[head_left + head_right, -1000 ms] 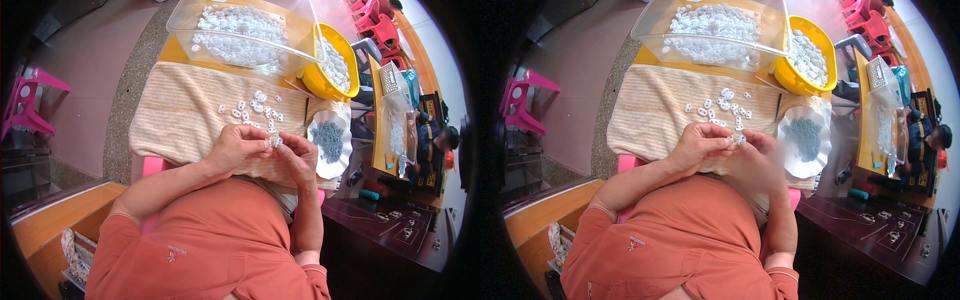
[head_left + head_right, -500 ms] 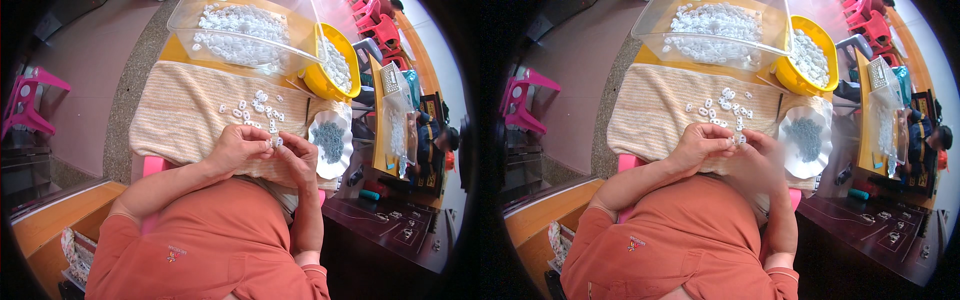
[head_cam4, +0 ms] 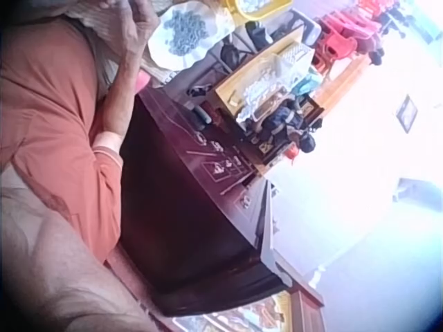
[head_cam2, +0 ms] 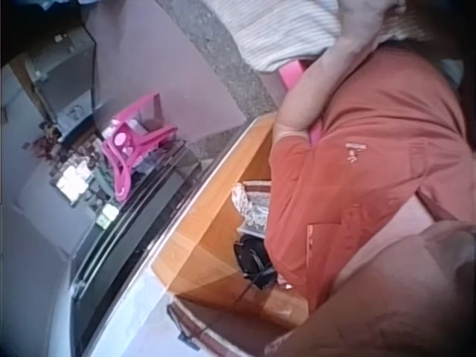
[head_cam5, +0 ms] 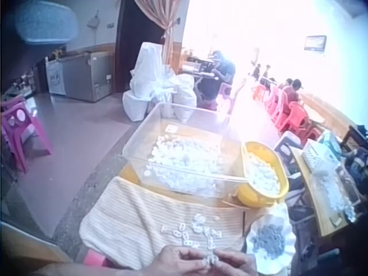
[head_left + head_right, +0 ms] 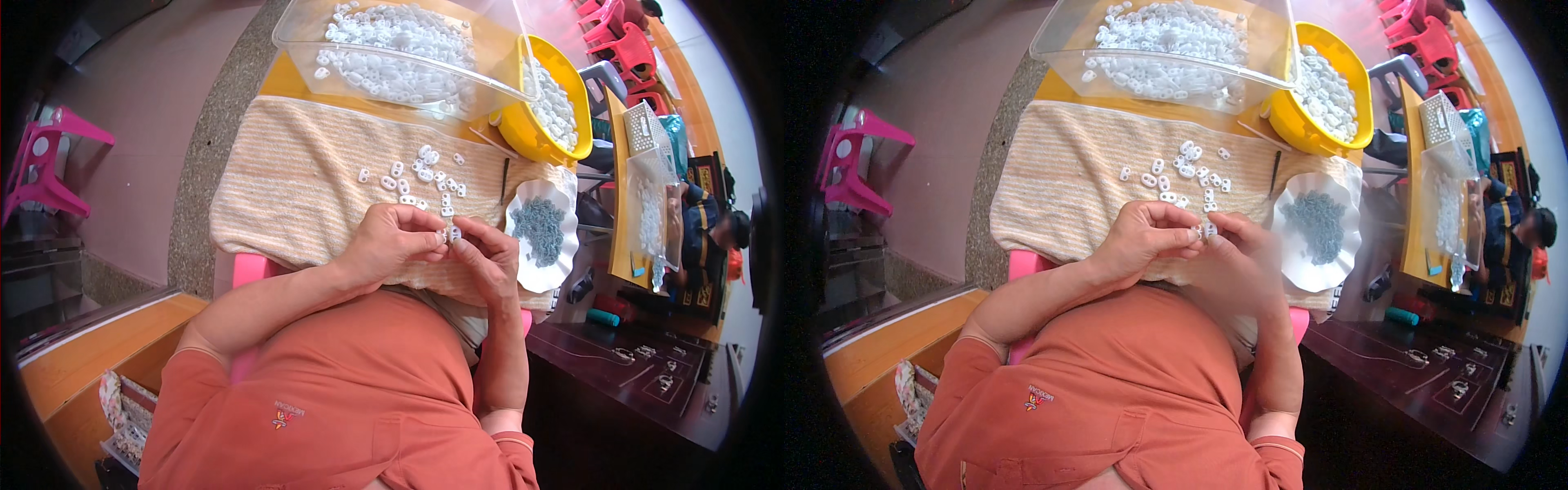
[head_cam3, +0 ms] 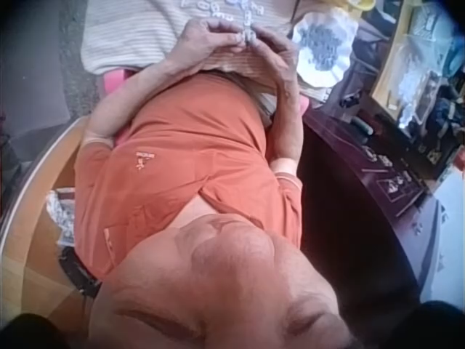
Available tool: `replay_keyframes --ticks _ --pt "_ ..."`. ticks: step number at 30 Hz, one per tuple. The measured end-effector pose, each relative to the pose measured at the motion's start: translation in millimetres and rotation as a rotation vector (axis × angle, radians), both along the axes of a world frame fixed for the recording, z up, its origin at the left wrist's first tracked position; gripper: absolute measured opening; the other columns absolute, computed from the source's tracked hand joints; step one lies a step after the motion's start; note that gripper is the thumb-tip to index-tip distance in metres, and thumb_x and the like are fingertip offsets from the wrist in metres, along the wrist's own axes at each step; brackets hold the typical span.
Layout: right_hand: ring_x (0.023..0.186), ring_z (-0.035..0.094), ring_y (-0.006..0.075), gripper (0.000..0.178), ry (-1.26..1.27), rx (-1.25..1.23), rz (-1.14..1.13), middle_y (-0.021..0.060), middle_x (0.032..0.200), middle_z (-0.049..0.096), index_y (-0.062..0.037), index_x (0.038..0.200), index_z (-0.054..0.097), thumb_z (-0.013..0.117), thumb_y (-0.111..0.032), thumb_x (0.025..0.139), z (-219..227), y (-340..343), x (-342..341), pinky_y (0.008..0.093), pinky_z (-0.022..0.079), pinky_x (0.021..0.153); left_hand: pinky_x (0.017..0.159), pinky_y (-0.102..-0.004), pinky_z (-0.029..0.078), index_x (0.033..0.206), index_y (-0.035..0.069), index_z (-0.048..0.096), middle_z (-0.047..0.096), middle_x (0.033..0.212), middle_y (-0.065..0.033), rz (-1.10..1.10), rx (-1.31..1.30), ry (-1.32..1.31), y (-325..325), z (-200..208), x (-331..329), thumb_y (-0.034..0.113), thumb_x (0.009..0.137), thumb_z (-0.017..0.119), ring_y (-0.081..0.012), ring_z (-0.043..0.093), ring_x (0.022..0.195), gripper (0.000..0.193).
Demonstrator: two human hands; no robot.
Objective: Manual assembly of small white plastic components at a workbench.
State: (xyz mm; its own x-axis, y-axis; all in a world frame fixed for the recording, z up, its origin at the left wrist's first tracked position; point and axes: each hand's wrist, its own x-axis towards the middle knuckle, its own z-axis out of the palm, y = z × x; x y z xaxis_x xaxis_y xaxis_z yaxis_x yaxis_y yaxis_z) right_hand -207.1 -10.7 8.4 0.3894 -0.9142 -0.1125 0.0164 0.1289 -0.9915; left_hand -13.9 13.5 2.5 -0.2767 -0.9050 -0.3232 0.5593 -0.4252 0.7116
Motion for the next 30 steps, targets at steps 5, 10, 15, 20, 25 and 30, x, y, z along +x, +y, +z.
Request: replay_keyframes --ticks 5,10,15,20,25,30 --pt "0.093 0.059 0.0131 0.030 0.050 0.022 0.025 0.0082 0.104 0.060 0.0090 0.114 0.058 0.060 0.002 0.084 0 -1 0 0.0262 0.048 0.081 0.074 -0.0269 0.056 0.100 -0.004 0.064 0.067 0.091 -0.0104 -0.018 0.017 -0.018 -1 -2 1 0.001 0.085 0.064 -0.0149 0.066 0.081 0.016" --pt "0.089 0.058 0.0115 0.029 0.076 0.014 0.023 0.0064 0.101 0.060 0.0086 0.112 0.059 0.061 0.002 0.084 -1 -2 1 0.0247 0.048 0.078 0.074 -0.0263 0.055 0.100 -0.003 0.064 0.067 0.090 -0.0103 -0.027 0.020 -0.012 -1 -5 1 0.001 0.085 0.064 -0.0147 0.065 0.081 0.015" --pt "0.090 0.057 0.0114 0.030 0.109 0.017 0.035 0.0060 0.102 0.060 0.0070 0.112 0.060 0.061 0.003 0.082 -3 -3 -2 0.0247 0.047 0.079 0.073 -0.0259 0.055 0.099 -0.003 0.064 0.067 0.089 -0.0102 -0.028 0.034 -0.005 -1 -5 1 0.002 0.086 0.064 -0.0146 0.065 0.080 0.014" --pt "0.090 0.057 0.0117 0.030 0.071 0.033 0.044 0.0061 0.103 0.060 0.0069 0.112 0.061 0.061 0.002 0.082 -4 -4 -2 0.0248 0.047 0.079 0.069 -0.0231 0.055 0.101 -0.005 0.063 0.067 0.087 -0.0102 -0.012 0.040 0.001 -1 -5 1 0.004 0.085 0.065 -0.0135 0.066 0.078 0.018" --pt "0.090 0.057 0.0120 0.030 0.080 0.025 0.059 0.0069 0.103 0.060 0.0069 0.111 0.061 0.061 0.002 0.082 -9 -5 -4 0.0249 0.047 0.078 0.069 -0.0232 0.055 0.101 -0.005 0.064 0.068 0.086 -0.0095 -0.020 0.049 -0.002 -2 -4 2 0.004 0.085 0.066 -0.0124 0.065 0.077 0.018" --pt "0.094 0.060 0.0173 0.031 0.071 -0.020 0.105 0.0131 0.104 0.061 0.0055 0.115 0.061 0.061 0.006 0.085 -12 -7 -7 0.0276 0.048 0.083 0.069 -0.0230 0.055 0.102 -0.005 0.065 0.068 0.085 -0.0085 -0.021 0.058 -0.002 -3 -3 2 0.004 0.085 0.066 -0.0112 0.064 0.076 0.018"
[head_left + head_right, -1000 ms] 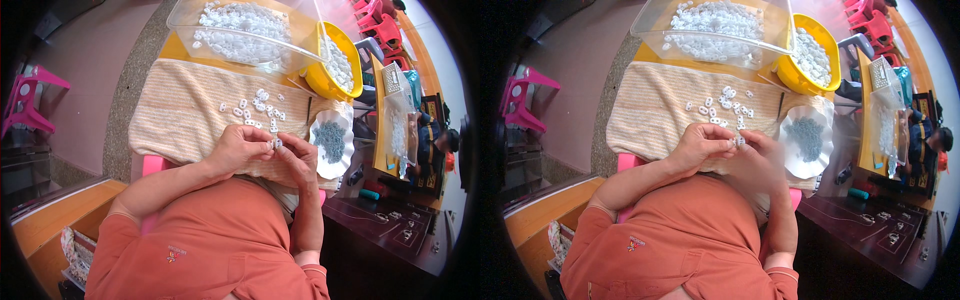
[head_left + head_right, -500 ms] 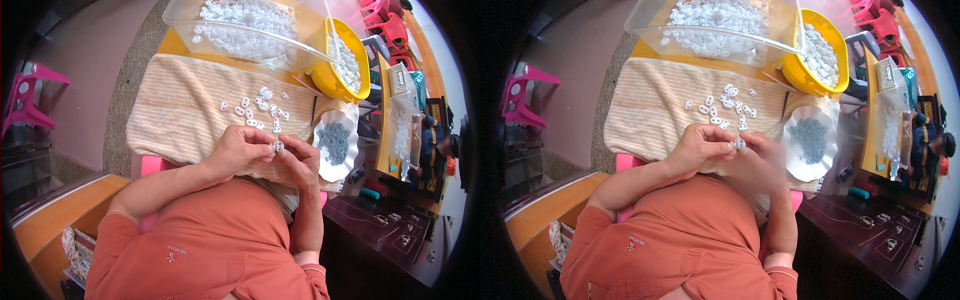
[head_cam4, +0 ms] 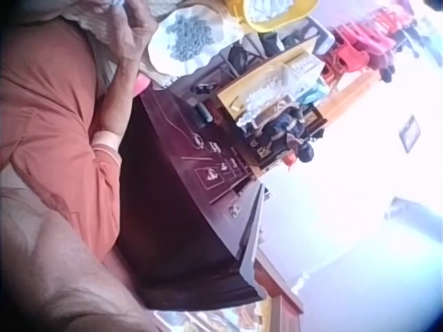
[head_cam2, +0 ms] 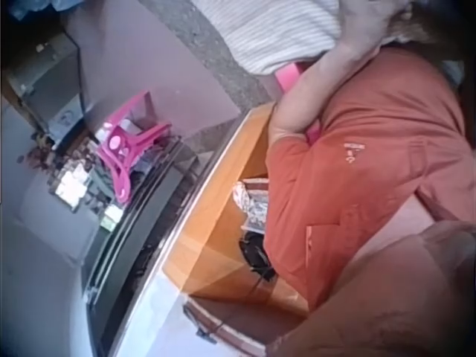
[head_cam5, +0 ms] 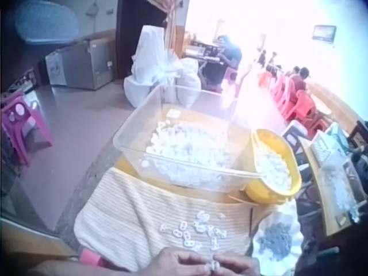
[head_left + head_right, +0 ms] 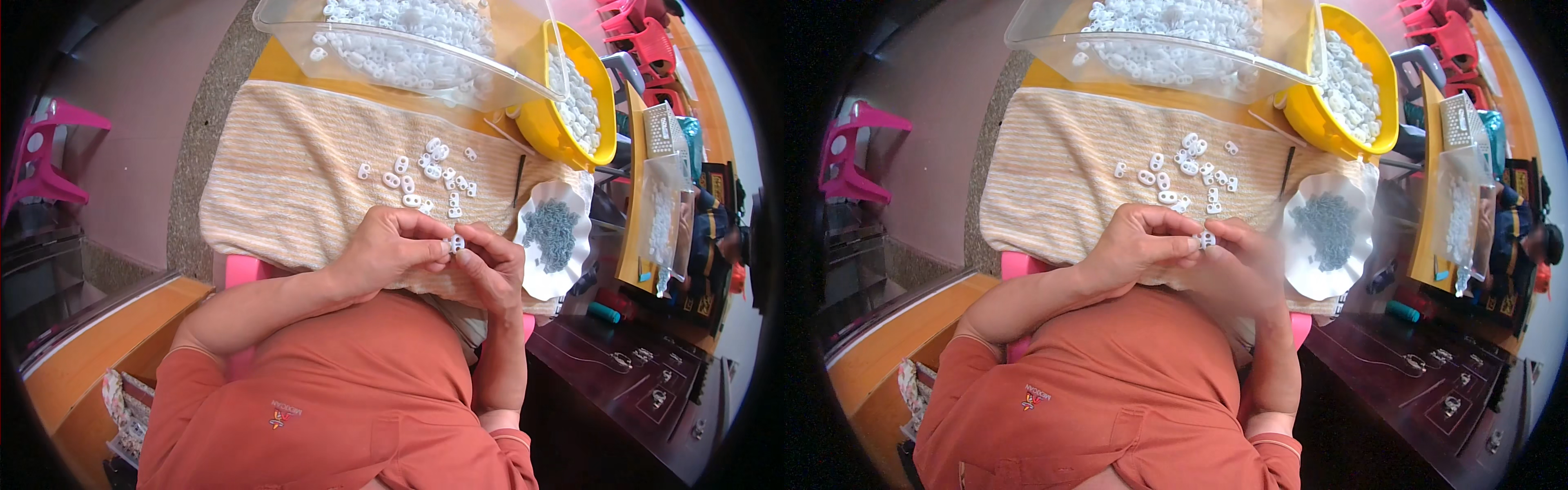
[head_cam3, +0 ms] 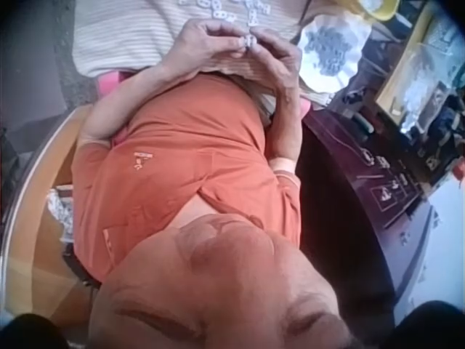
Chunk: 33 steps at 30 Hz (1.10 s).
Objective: Manual assembly of small white plastic components at a workbench.
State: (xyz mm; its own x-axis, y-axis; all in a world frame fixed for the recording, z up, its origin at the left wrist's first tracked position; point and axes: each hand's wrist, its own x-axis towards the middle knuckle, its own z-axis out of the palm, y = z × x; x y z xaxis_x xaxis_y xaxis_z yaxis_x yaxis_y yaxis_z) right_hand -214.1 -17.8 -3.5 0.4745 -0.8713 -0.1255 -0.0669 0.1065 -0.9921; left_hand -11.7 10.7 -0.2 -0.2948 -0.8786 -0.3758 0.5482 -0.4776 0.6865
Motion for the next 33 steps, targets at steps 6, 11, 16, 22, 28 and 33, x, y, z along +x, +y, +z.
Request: replay_keyframes --ticks 6,11,16,22,28,33 --pt "0.094 0.060 0.0179 0.031 -0.047 0.011 -0.006 0.0142 0.106 0.062 0.0051 0.115 0.062 0.063 0.004 0.084 -4.4 0.0 -2.5 0.0275 0.048 0.083 0.068 -0.0234 0.054 0.101 -0.005 0.063 0.067 0.085 -0.0080 0.003 -0.001 0.054 -0.2 -1.1 0.2 0.002 0.085 0.065 -0.0113 0.064 0.075 0.017" --pt "0.094 0.060 0.0177 0.031 -0.120 0.063 -0.019 0.0137 0.104 0.063 0.0042 0.114 0.062 0.065 0.002 0.084 -1.7 1.6 0.9 0.0276 0.048 0.083 0.065 -0.0234 0.053 0.098 -0.005 0.063 0.067 0.084 -0.0081 0.000 0.008 0.057 -0.4 -0.4 0.7 0.001 0.085 0.065 -0.0113 0.064 0.073 0.015" --pt "0.091 0.060 0.0167 0.031 -0.087 -0.031 0.023 0.0126 0.102 0.063 0.0041 0.113 0.063 0.067 0.001 0.083 -7.9 -0.1 -2.8 0.0269 0.048 0.081 0.065 -0.0242 0.052 0.096 -0.002 0.065 0.067 0.080 -0.0084 -0.018 0.048 0.020 -0.6 2.5 1.6 0.003 0.085 0.067 -0.0118 0.063 0.070 0.012" --pt "0.089 0.059 0.0163 0.030 -0.204 0.028 -0.018 0.0123 0.102 0.062 0.0044 0.112 0.063 0.067 0.002 0.082 -5.5 1.8 2.6 0.0266 0.048 0.079 0.065 -0.0245 0.053 0.094 -0.002 0.065 0.068 0.080 -0.0093 -0.020 0.070 0.045 -1.3 2.3 2.0 0.002 0.084 0.067 -0.0126 0.064 0.070 0.011" --pt "0.089 0.059 0.0159 0.030 -0.205 0.072 -0.037 0.0127 0.101 0.062 0.0047 0.112 0.063 0.067 0.003 0.082 -3.9 1.9 2.3 0.0259 0.048 0.078 0.065 -0.0253 0.054 0.095 -0.002 0.066 0.068 0.081 -0.0100 -0.027 0.081 0.059 -2.0 1.6 2.8 0.002 0.084 0.067 -0.0132 0.065 0.071 0.011" --pt "0.088 0.059 0.0163 0.030 -0.161 -0.011 -0.037 0.0124 0.099 0.063 0.0046 0.112 0.063 0.068 0.001 0.082 -3.4 4.1 3.8 0.0259 0.048 0.077 0.065 -0.0251 0.055 0.095 -0.002 0.066 0.068 0.081 -0.0105 -0.037 0.083 0.056 -1.4 2.5 3.8 0.002 0.084 0.068 -0.0133 0.065 0.071 0.012"
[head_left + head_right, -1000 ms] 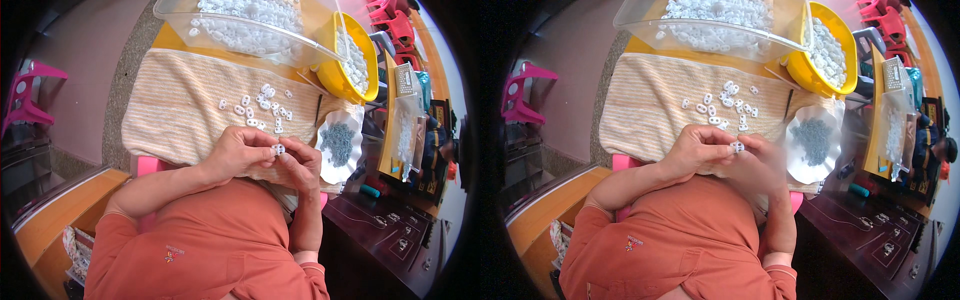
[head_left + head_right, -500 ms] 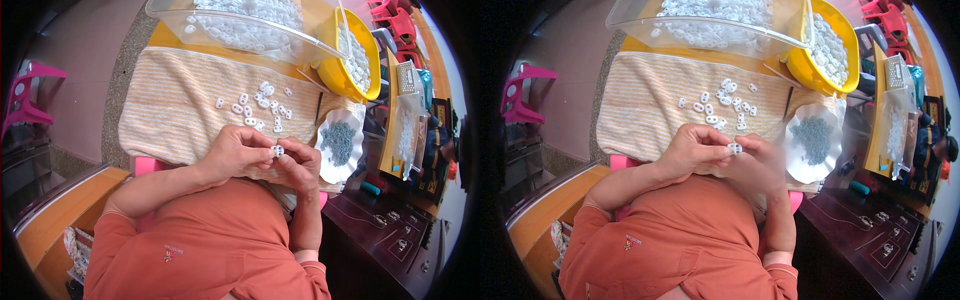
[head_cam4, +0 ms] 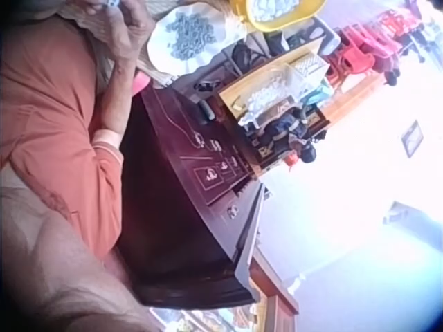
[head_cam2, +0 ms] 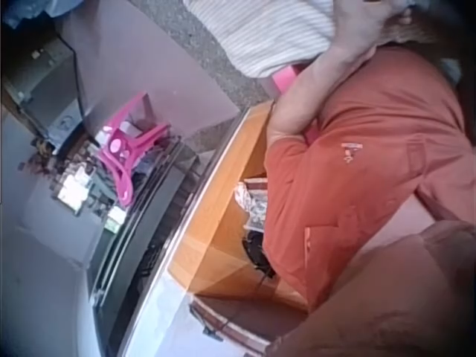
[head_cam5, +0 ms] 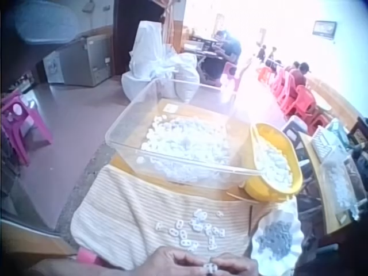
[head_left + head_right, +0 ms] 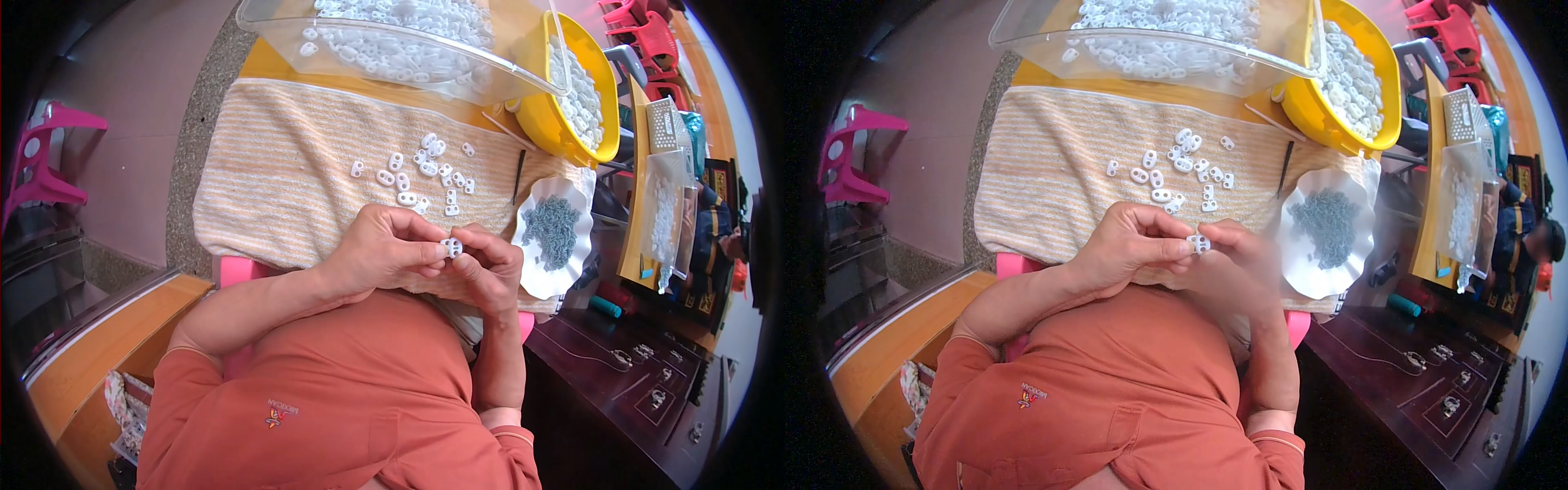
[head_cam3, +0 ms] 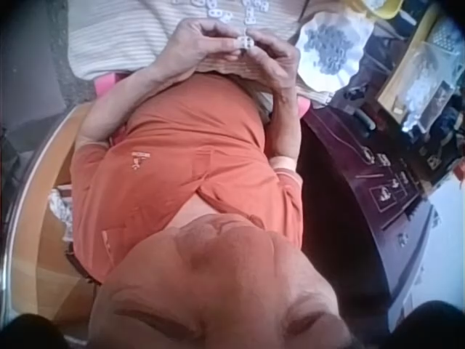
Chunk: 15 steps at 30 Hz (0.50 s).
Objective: Manual assembly of small white plastic components at a workbench.
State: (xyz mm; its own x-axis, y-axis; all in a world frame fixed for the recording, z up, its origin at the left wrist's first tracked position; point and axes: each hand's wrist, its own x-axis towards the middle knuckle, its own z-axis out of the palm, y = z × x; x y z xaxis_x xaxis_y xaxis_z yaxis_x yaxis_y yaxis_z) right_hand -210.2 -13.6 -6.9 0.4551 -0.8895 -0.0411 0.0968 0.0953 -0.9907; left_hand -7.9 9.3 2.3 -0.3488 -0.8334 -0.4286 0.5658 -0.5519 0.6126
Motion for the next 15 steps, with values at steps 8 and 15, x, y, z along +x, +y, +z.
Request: replay_keyframes --ticks 8,15 --pt "0.088 0.058 0.0157 0.030 -0.055 0.023 -0.011 0.0113 0.098 0.063 0.0043 0.112 0.063 0.069 -0.001 0.082 0.1 0.3 -1.4 0.0256 0.047 0.077 0.067 -0.0272 0.056 0.097 0.000 0.066 0.068 0.082 -0.0102 -0.014 0.031 0.085 -1.6 -0.5 -0.7 0.003 0.086 0.066 -0.0148 0.066 0.072 0.012" --pt "0.085 0.056 0.0146 0.030 -0.031 -0.071 -0.012 0.0092 0.095 0.059 0.0030 0.111 0.064 0.069 -0.005 0.083 2.8 1.0 0.1 0.0248 0.044 0.076 0.071 -0.0248 0.056 0.103 0.000 0.063 0.067 0.088 -0.0074 -0.065 0.067 0.232 -1.3 -0.2 0.6 0.007 0.086 0.068 -0.0129 0.065 0.078 0.019"
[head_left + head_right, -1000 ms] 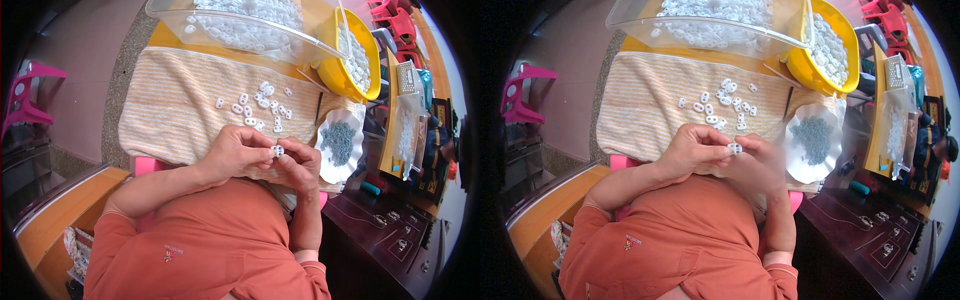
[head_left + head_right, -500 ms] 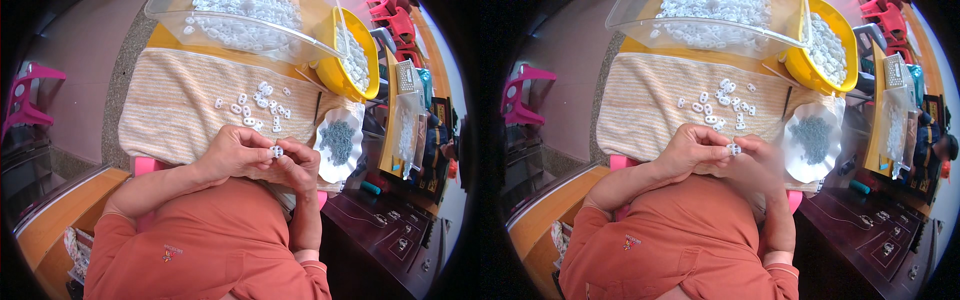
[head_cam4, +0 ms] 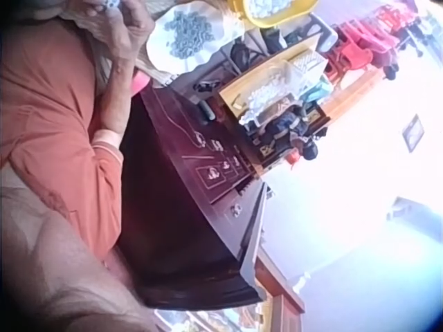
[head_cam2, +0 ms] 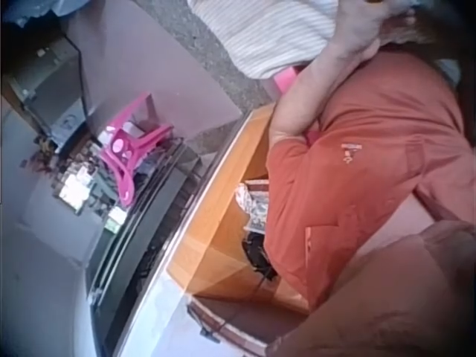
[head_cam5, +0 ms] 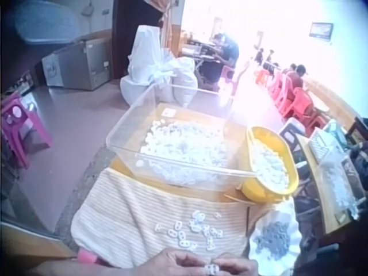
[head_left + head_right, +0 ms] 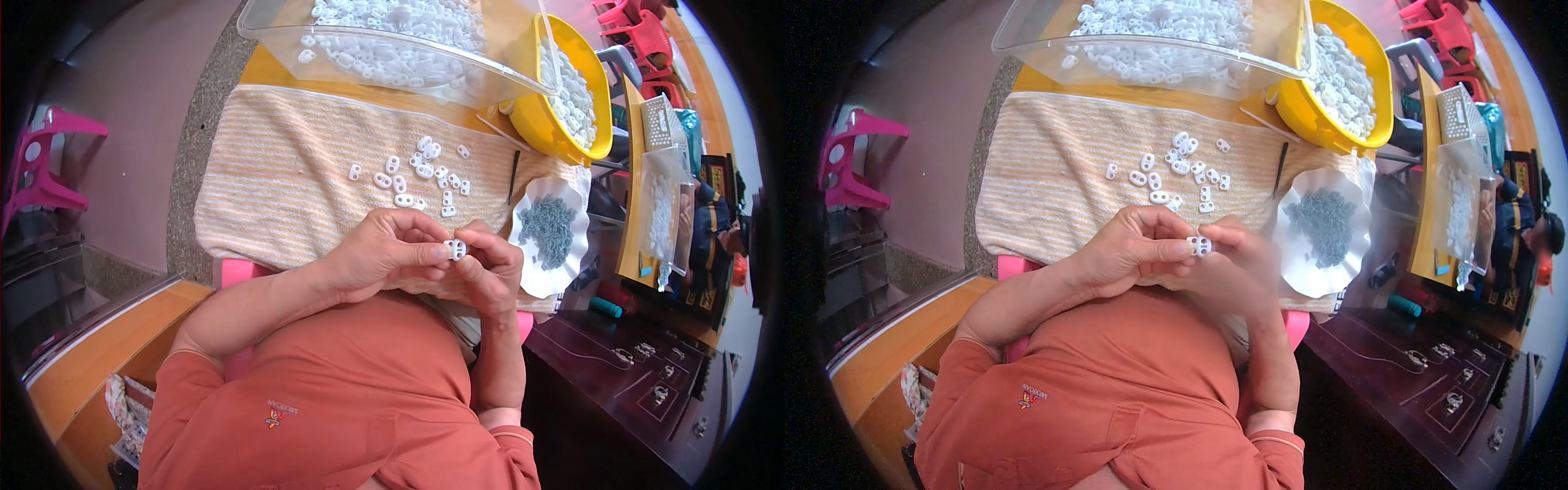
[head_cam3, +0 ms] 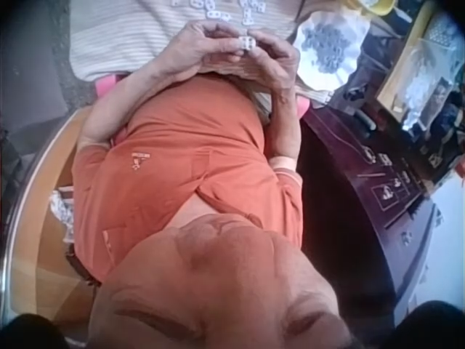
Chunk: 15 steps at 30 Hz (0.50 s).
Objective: Manual assembly of small white plastic components at a workbench.
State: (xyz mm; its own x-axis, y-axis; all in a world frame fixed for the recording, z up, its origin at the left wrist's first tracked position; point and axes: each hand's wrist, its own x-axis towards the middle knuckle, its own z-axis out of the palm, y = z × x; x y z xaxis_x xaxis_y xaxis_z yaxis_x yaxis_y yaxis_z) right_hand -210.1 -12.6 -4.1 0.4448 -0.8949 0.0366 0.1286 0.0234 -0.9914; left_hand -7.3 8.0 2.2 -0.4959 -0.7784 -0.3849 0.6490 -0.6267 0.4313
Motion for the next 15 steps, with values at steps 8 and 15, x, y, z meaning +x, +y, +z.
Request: replay_keyframes --ticks 8,15 --pt "0.086 0.053 0.0148 0.032 -0.012 -0.045 0.021 0.0088 0.095 0.056 0.0022 0.110 0.064 0.072 -0.011 0.082 5 1 5 0.0246 0.043 0.075 0.072 -0.0238 0.056 0.090 0.004 0.060 0.065 0.087 -0.0037 -0.050 -0.065 0.090 -1 5 2 0.007 0.086 0.068 -0.0117 0.065 0.079 0.009" --pt "0.085 0.053 0.0146 0.030 0.026 -0.085 0.037 0.0087 0.095 0.057 0.0026 0.107 0.065 0.072 -0.011 0.082 11 4 6 0.0244 0.042 0.074 0.071 -0.0243 0.056 0.088 0.003 0.059 0.065 0.084 -0.0053 -0.061 -0.102 0.135 2 2 1 0.007 0.086 0.067 -0.0126 0.065 0.078 0.010"
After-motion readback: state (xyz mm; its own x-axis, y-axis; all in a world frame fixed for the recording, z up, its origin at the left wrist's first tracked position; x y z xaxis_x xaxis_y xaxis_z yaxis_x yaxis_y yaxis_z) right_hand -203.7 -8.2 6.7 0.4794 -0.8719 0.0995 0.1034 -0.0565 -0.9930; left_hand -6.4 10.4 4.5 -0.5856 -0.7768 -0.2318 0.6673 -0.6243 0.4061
